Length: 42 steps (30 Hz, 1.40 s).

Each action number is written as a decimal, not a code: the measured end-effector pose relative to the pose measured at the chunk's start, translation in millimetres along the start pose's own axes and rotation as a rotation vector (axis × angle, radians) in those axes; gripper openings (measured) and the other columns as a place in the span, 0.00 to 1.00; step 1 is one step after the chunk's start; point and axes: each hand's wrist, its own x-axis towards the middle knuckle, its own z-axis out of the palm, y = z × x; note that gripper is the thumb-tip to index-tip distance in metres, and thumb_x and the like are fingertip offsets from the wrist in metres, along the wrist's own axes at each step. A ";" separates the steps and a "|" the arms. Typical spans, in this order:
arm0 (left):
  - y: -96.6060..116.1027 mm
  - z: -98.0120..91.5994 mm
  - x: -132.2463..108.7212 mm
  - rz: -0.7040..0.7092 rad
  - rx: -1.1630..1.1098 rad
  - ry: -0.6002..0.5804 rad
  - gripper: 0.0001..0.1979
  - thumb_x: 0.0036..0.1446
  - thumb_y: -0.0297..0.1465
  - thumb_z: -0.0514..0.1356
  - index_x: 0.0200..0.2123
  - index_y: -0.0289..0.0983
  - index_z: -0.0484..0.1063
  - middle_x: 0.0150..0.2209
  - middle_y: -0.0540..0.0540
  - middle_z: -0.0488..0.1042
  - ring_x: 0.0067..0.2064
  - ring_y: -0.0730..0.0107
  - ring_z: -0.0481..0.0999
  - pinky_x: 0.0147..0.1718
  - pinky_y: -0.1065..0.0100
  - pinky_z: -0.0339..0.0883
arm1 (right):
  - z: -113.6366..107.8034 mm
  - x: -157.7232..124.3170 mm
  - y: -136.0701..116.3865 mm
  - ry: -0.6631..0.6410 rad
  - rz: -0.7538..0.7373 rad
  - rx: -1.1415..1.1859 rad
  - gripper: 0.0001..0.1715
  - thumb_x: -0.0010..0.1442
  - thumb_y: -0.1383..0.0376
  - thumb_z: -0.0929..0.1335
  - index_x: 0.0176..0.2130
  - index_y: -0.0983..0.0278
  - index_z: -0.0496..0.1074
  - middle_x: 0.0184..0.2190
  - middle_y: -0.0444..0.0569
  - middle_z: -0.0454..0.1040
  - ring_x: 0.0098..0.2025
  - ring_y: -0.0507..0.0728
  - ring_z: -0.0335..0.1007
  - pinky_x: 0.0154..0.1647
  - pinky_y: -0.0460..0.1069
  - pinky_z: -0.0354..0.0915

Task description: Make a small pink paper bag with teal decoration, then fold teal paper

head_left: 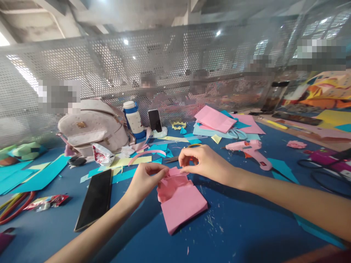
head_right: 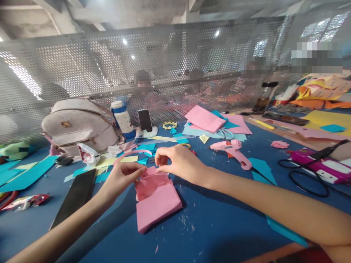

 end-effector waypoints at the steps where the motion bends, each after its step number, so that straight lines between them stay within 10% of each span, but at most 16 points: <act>1: 0.3 0.1 -0.3 -0.003 0.004 -0.001 0.10 0.52 0.35 0.63 0.25 0.36 0.78 0.24 0.47 0.75 0.24 0.74 0.71 0.21 0.74 0.67 | 0.0 0.2 0.2 0.001 -0.002 -0.001 0.06 0.54 0.70 0.73 0.29 0.63 0.71 0.28 0.41 0.75 0.30 0.49 0.70 0.33 0.45 0.62; 42: 5.3 1.5 -2.5 -0.025 0.053 -0.047 0.12 0.53 0.37 0.62 0.25 0.34 0.76 0.23 0.49 0.72 0.22 0.76 0.66 0.22 0.73 0.62 | 2.1 0.9 2.0 0.008 -0.001 0.038 0.06 0.53 0.70 0.73 0.29 0.63 0.71 0.27 0.40 0.74 0.29 0.49 0.67 0.31 0.44 0.62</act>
